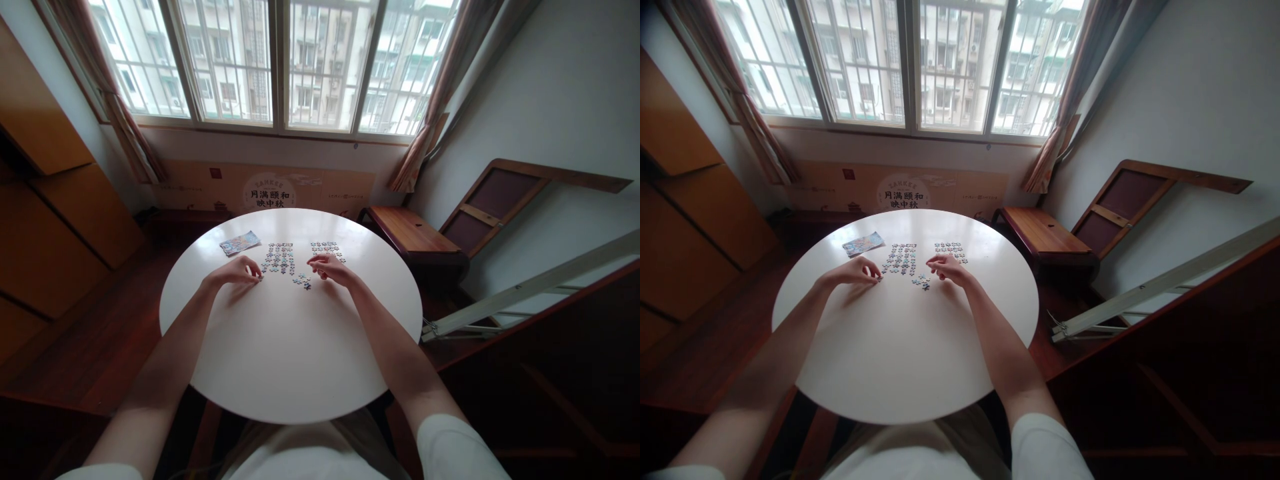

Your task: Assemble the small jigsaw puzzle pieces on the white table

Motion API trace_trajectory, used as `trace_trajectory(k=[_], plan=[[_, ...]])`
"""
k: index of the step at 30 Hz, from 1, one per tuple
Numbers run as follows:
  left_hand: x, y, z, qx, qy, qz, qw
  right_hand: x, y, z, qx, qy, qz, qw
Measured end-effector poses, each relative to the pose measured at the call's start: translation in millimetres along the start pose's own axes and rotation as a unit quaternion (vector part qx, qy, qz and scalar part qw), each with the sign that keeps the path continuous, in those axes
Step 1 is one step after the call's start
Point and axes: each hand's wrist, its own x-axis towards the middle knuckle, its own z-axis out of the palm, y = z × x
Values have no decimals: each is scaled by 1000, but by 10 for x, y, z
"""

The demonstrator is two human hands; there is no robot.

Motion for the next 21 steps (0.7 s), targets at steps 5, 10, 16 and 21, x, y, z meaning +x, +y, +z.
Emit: trace_trajectory(k=[5, 10, 16, 21], plan=[[23, -43, 29, 10, 5, 0, 1000, -15, -8, 55, -18, -27, 12, 999], [54, -103, 64, 6, 20, 7, 1000, -51, -50, 97, -33, -32, 17, 999], [53, -99, 80, 11, 23, 8, 1000, -66, -67, 103, -30, -27, 22, 999], [53, -82, 88, 17, 22, -6, 1000, -63, -49, 94, -39, -29, 17, 999]])
